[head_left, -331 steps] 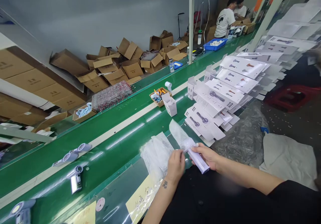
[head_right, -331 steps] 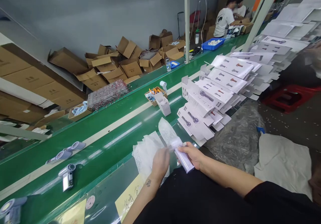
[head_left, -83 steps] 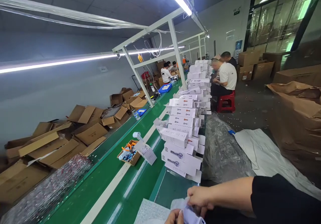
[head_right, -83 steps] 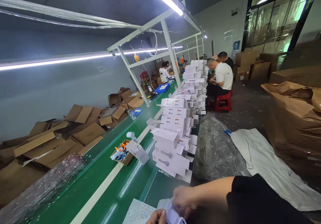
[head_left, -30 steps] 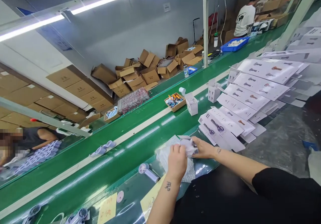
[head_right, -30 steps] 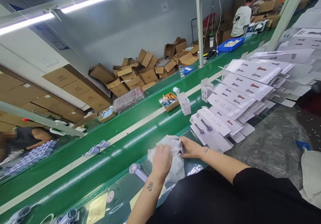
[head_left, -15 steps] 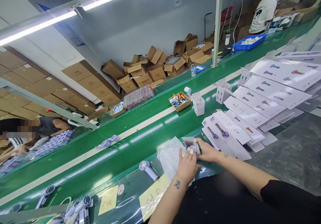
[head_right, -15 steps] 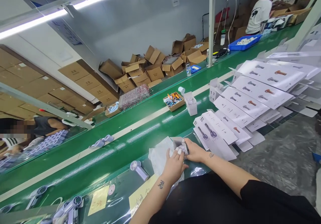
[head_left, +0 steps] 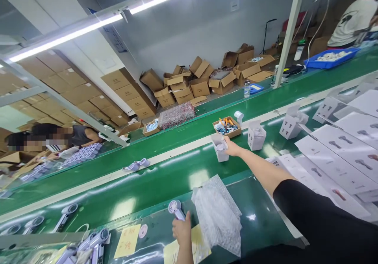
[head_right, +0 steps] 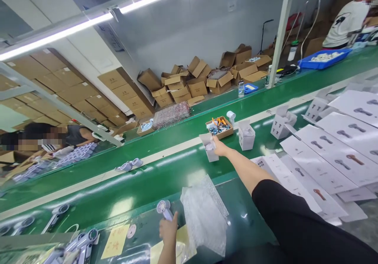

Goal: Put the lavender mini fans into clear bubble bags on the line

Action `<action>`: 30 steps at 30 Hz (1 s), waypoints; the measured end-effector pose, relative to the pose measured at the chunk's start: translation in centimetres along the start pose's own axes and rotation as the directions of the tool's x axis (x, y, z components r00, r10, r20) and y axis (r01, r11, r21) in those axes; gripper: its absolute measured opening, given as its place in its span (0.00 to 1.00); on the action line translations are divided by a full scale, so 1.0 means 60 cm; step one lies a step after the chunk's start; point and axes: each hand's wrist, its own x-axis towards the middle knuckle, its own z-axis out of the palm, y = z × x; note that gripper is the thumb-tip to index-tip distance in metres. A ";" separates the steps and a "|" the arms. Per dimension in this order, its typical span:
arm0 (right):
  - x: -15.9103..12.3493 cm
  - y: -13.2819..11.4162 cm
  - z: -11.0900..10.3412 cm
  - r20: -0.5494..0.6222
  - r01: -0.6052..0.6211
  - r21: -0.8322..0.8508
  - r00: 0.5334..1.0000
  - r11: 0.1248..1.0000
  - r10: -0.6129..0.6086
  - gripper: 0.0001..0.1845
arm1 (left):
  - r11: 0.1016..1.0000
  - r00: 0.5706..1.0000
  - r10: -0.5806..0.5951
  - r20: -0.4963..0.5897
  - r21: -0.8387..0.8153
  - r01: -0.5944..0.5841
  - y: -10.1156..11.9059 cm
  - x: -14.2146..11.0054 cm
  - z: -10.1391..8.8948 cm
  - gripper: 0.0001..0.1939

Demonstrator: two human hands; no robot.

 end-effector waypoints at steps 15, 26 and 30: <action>-0.186 -0.068 0.135 0.265 -0.426 0.578 0.905 0.696 0.334 0.14 | 0.447 0.812 0.432 0.392 -0.875 0.185 0.153 -0.203 -0.021 0.21; -0.357 -0.032 0.085 0.296 -0.509 0.815 0.778 0.279 0.554 0.14 | 0.493 0.383 0.803 0.456 -0.148 -0.857 0.039 -0.219 0.038 0.07; -0.434 -0.046 0.092 0.466 -0.570 0.807 0.775 0.154 0.426 0.20 | 0.542 0.445 0.818 0.364 -0.230 -0.808 0.061 -0.206 0.016 0.14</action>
